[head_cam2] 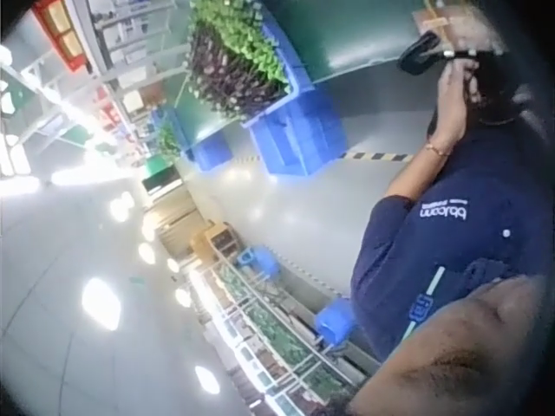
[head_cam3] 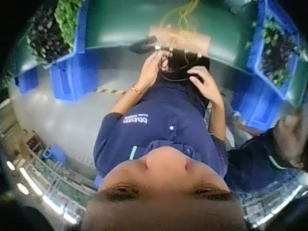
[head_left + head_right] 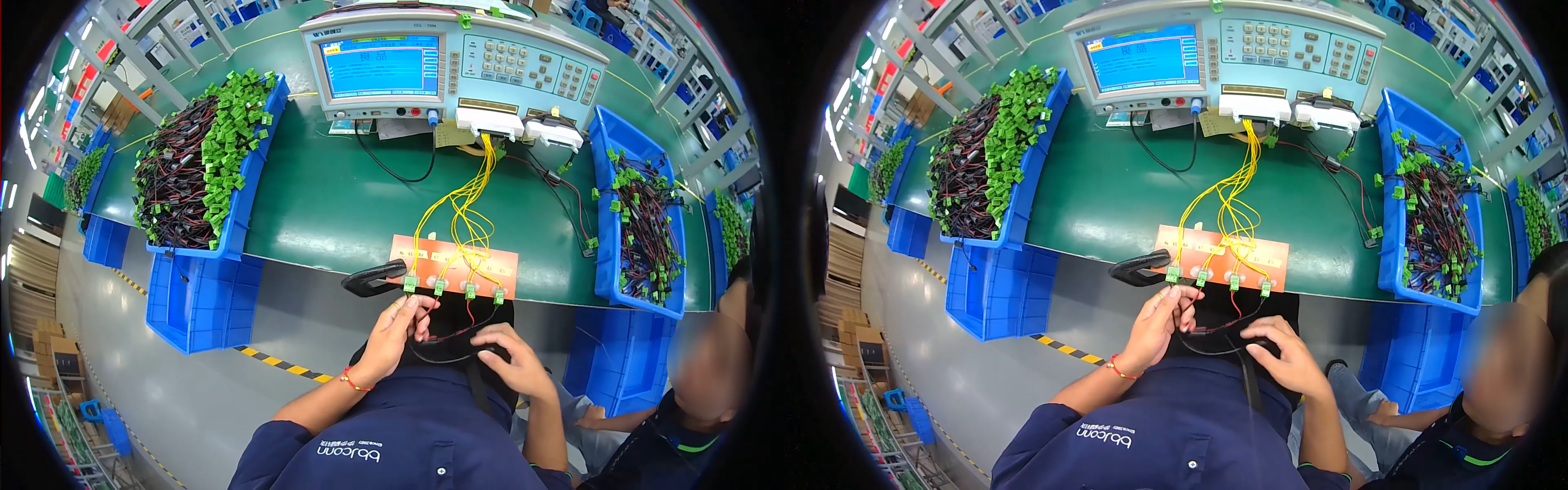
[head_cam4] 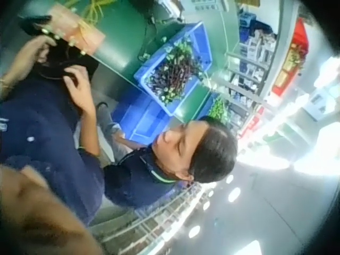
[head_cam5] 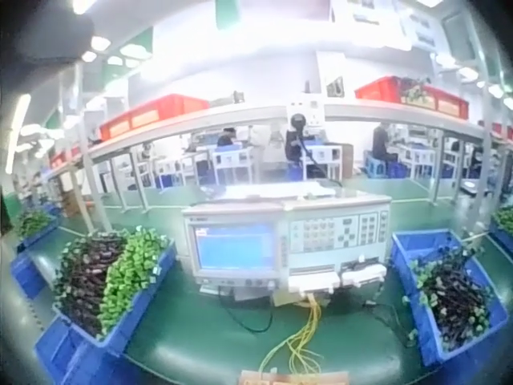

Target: The person assembles wire harness components by attaching green connectors to cables, then tests the assembled wire harnesses on a testing fixture.

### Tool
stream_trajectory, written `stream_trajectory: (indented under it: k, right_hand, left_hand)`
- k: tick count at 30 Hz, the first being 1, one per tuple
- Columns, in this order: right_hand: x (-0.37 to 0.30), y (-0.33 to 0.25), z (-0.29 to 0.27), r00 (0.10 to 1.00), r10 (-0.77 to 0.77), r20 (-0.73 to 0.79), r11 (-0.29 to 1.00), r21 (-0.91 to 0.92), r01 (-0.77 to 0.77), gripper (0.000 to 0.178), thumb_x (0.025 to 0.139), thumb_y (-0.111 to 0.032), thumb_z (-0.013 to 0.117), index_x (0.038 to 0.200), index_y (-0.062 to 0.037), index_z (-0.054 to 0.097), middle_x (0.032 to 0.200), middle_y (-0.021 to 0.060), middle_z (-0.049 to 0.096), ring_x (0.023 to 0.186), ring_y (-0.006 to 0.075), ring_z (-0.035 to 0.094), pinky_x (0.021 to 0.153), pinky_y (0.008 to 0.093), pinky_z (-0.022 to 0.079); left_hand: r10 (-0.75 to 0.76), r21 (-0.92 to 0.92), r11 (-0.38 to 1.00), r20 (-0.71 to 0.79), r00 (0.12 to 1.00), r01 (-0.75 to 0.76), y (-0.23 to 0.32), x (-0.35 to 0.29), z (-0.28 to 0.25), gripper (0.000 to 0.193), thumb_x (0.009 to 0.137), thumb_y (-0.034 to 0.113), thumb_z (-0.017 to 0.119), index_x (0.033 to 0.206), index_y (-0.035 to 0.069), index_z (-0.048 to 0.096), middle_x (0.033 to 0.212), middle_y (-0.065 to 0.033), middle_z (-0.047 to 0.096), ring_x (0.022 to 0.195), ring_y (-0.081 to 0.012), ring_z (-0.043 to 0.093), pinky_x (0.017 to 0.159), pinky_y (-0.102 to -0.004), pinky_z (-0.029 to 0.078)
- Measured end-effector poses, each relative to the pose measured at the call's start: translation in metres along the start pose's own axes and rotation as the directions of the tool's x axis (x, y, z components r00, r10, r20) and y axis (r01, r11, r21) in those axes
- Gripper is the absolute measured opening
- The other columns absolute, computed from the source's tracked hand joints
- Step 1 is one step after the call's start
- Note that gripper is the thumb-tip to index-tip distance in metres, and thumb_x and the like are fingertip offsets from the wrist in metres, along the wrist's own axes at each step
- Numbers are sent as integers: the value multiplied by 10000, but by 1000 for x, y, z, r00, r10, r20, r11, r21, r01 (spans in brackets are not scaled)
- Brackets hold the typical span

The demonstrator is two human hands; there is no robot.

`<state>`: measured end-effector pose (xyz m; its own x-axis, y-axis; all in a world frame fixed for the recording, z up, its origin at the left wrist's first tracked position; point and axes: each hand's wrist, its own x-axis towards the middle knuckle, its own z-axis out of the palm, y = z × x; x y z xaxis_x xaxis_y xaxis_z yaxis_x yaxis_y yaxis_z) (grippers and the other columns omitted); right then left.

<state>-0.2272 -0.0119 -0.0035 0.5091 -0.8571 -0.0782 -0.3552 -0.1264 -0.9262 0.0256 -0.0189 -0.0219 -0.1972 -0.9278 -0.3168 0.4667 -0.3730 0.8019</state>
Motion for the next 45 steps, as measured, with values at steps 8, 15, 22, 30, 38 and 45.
stream_trajectory:
  k: [8, 15, 22, 30, 38, 45]
  right_hand:
    - [44, -16, 42, 966, 258, 28, 418, 898, -138, 324, 1019, -233, 491, 1218, 12, 565, 801, 30, 571, 749, 141, 586, 840, 319, 488]
    - [24, -13, 58, 971, 213, 107, 488, 849, -201, 307, 1041, -275, 449, 1001, 0, 580, 613, -53, 358, 524, 64, 348, 585, 252, 391]
    - [7, -7, 52, 957, 101, 273, 875, 434, -217, 277, 989, -171, 540, 1199, -3, 606, 1047, 79, 609, 1015, 175, 585, 969, 310, 424]
    - [14, -10, 44, 885, 79, 460, 966, 183, -181, 287, 967, -177, 576, 1206, -27, 627, 1104, 109, 657, 1074, 190, 612, 942, 295, 457]
    - [16, -54, -44, 996, 92, 22, 965, 245, -95, 447, 918, -125, 616, 1331, 15, 516, 979, 100, 664, 941, 165, 643, 851, 299, 504]
    - [74, -120, -136, 628, -359, -691, 901, -82, 425, 748, 963, -198, 572, 1541, -37, 126, 929, 80, 627, 741, 101, 537, 731, 226, 437]
  left_hand:
    - [-54, -141, 989, -1, 999, 54, 1, -11, 7, 414, 1068, 335, 353, 1091, -24, 558, 661, 56, 322, 562, -37, 265, 514, -207, 255]
    - [-85, -247, 965, 26, 996, 89, 10, -17, 1, 399, 1066, 329, 368, 993, -18, 550, 639, 64, 282, 527, -36, 231, 484, -212, 227]
    - [-304, -88, 940, 217, 928, 329, 19, -50, -18, 370, 1048, 357, 426, 955, 33, 579, 647, 91, 281, 535, -23, 218, 486, -212, 186]
    - [465, 655, 662, 24, 885, -365, 196, -121, -66, 458, 1035, 310, 398, 960, -67, 647, 630, -16, 538, 505, -45, 352, 472, -246, 281]
    - [846, 902, -432, 408, 344, -9, 399, -56, -101, 309, 1000, 242, 513, 1062, -14, 674, 999, -129, 674, 870, -250, 620, 823, -328, 462]
    - [782, 839, -471, 254, 570, 272, 370, 82, -235, 275, 947, 311, 571, 1062, 107, 716, 909, -139, 607, 925, -328, 575, 824, -432, 461]
